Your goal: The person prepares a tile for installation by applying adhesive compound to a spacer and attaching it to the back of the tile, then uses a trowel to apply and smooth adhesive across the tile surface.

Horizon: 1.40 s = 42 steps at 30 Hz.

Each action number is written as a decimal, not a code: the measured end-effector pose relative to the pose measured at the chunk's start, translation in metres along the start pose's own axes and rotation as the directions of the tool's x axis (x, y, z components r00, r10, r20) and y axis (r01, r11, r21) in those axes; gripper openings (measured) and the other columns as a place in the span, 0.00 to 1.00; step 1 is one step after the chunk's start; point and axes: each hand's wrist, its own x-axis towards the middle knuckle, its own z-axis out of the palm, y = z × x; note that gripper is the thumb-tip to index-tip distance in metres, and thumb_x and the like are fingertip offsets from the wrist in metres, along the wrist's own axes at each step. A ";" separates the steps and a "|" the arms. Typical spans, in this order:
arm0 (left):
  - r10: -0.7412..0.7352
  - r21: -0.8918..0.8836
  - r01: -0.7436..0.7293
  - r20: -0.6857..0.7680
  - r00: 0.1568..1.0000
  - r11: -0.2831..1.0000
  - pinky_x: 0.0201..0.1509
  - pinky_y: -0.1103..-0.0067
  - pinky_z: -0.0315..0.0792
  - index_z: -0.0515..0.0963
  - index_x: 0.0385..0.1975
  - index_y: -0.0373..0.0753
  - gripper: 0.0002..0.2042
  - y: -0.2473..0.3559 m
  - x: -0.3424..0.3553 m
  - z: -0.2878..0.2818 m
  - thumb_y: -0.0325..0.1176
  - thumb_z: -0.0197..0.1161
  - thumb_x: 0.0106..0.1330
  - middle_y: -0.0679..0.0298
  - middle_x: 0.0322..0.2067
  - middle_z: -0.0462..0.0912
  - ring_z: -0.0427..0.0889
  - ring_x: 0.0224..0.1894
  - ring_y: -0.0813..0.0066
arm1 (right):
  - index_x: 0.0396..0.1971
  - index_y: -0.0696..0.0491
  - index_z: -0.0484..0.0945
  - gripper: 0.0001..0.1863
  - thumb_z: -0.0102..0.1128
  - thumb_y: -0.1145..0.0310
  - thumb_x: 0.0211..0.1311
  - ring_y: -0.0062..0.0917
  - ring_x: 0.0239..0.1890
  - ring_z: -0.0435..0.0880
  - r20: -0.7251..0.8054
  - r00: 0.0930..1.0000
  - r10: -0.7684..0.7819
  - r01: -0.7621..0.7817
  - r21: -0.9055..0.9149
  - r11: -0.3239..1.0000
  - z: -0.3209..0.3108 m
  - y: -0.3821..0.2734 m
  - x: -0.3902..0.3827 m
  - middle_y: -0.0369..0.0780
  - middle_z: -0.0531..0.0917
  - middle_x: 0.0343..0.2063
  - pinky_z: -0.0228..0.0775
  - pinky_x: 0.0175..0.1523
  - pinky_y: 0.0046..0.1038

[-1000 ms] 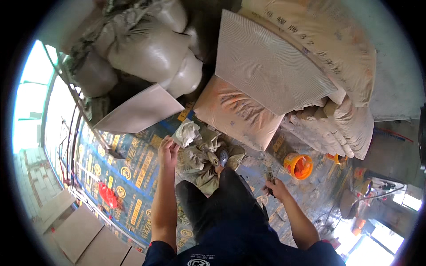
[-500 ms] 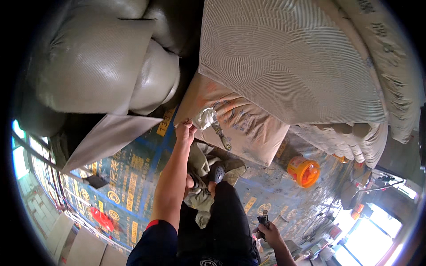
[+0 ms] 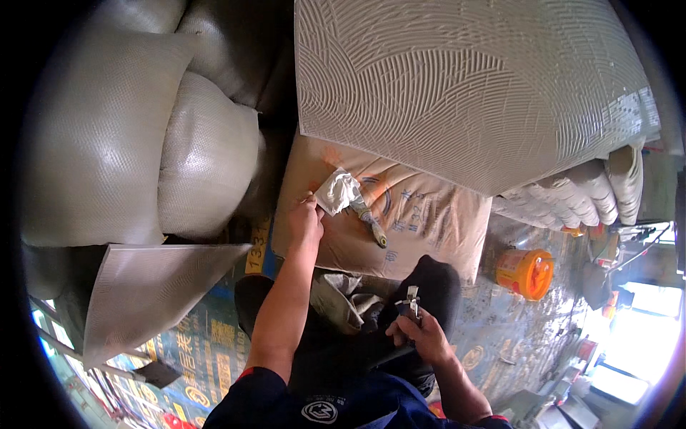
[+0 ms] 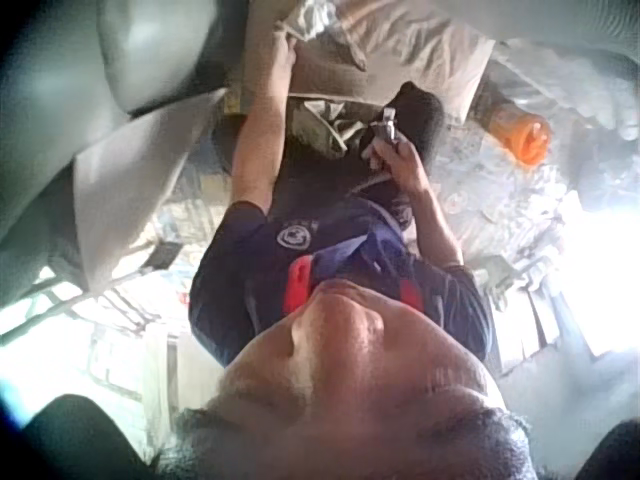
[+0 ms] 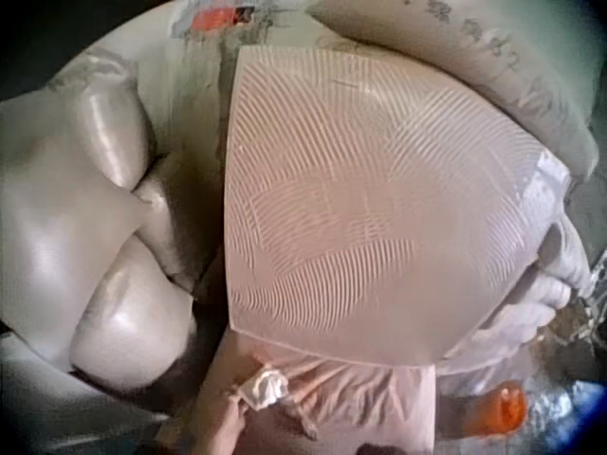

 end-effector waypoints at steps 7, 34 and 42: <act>0.565 0.799 -0.451 0.175 0.806 0.397 0.50 0.71 0.73 0.67 0.55 0.29 0.19 0.048 -0.015 -0.011 0.34 0.53 0.69 0.55 0.46 0.78 0.79 0.47 0.67 | 0.35 0.58 0.71 0.10 0.49 0.66 0.70 0.18 0.28 0.77 0.065 0.985 -0.161 0.156 0.078 0.985 0.019 0.042 0.065 0.38 0.81 0.29 0.71 0.37 0.23; -0.174 0.023 0.198 0.585 0.792 0.980 0.49 0.68 0.77 0.73 0.45 0.30 0.18 0.004 -0.126 -0.025 0.42 0.47 0.73 0.52 0.38 0.82 0.82 0.44 0.61 | 0.42 0.63 0.77 0.13 0.52 0.67 0.68 0.20 0.39 0.78 0.295 0.953 -0.066 -0.141 0.628 0.765 0.038 -0.008 0.144 0.38 0.79 0.39 0.71 0.47 0.24; 0.001 -0.125 0.093 0.602 0.799 0.988 0.50 0.72 0.73 0.69 0.49 0.34 0.13 -0.007 -0.123 -0.002 0.35 0.46 0.74 0.56 0.42 0.80 0.79 0.45 0.67 | 0.40 0.60 0.78 0.12 0.56 0.66 0.65 0.16 0.27 0.73 -0.237 0.851 -0.468 0.402 -0.279 0.872 0.045 -0.001 0.153 0.40 0.80 0.23 0.68 0.35 0.25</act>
